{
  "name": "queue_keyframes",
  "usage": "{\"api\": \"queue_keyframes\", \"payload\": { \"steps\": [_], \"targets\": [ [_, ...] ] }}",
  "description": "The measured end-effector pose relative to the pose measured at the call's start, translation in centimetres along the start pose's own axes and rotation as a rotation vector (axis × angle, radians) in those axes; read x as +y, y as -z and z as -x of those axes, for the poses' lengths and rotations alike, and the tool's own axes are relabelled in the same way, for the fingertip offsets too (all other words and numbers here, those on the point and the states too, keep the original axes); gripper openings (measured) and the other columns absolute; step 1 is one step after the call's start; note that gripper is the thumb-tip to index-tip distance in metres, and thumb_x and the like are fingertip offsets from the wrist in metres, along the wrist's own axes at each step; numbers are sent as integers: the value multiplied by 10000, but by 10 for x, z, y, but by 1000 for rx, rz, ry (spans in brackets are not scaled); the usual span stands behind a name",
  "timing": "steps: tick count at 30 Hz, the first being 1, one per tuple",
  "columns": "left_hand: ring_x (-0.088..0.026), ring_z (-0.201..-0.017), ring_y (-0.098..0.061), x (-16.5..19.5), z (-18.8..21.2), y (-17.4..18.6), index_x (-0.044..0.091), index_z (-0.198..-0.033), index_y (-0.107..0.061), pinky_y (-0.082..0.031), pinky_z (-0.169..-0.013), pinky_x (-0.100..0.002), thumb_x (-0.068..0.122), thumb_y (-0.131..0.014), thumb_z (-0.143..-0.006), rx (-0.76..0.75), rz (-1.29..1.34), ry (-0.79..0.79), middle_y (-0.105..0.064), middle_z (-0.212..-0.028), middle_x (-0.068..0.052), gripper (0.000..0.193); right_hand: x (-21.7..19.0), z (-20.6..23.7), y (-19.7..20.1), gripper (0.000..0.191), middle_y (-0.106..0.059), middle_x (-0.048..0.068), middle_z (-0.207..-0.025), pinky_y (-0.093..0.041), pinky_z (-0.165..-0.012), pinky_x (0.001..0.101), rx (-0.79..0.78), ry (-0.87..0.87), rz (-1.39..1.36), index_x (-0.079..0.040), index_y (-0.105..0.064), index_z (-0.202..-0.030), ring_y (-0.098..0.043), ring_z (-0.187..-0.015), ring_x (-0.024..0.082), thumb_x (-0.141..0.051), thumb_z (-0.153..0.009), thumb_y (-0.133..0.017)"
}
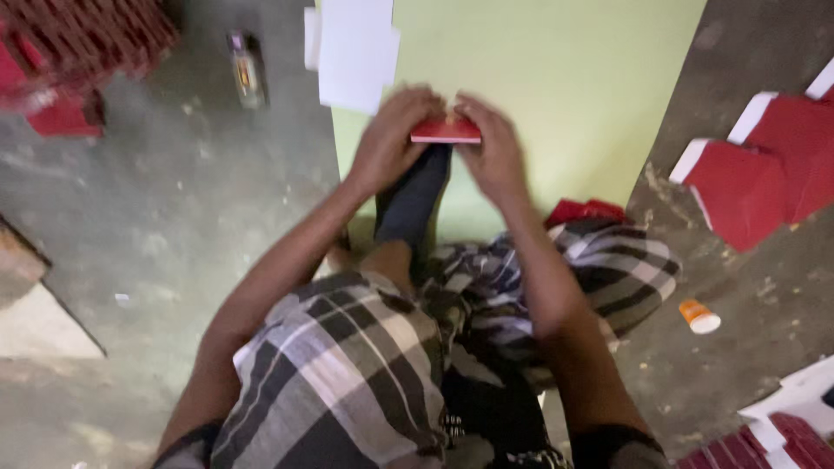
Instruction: The person folds red and white paper sheets into small rectangular packets on a light green work surface. They repeatedly fold, crease, and stack the finished packets while seated on the floor.
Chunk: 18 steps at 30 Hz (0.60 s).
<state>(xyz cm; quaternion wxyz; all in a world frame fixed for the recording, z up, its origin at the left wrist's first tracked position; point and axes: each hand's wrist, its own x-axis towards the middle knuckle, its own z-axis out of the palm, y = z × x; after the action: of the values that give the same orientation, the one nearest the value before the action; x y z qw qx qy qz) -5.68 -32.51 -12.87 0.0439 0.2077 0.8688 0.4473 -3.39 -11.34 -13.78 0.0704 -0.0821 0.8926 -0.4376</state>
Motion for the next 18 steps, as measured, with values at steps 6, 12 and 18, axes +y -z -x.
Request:
{"api": "queue_keyframes", "payload": {
  "steps": [6, 12, 18],
  "targets": [
    [-348, -1184, -623, 7, -3, 2, 82, -1262, -638, -502, -997, -445, 53, -709, -947, -147, 78, 287, -697, -1223, -129, 324, -4, 0, -17, 341, -683, 162, -1281, -556, -989, 404, 41, -101, -69, -55, -619, -1296, -697, -1139, 317, -132, -997, -765],
    [-331, -1122, -668, 16, 1, -3, 88, -1220, -640, -545, -903, -426, 56, -708, -902, -70, 23, 274, -707, -1168, -115, 326, -7, 2, -14, 273, -731, 132, -1183, -554, -934, 411, 24, -96, -25, -47, -607, -1290, -712, -1070, 333, -160, -1047, -661],
    [-292, -1047, -696, 16, 2, 9, 104, -1222, -659, -553, -852, -391, 79, -725, -876, 13, -134, 158, -729, -1144, -87, 353, 0, 2, -10, 255, -742, 111, -1179, -561, -907, 425, -18, -74, 35, -99, -616, -1282, -698, -1064, 326, -121, -1032, -659]
  ]
}}
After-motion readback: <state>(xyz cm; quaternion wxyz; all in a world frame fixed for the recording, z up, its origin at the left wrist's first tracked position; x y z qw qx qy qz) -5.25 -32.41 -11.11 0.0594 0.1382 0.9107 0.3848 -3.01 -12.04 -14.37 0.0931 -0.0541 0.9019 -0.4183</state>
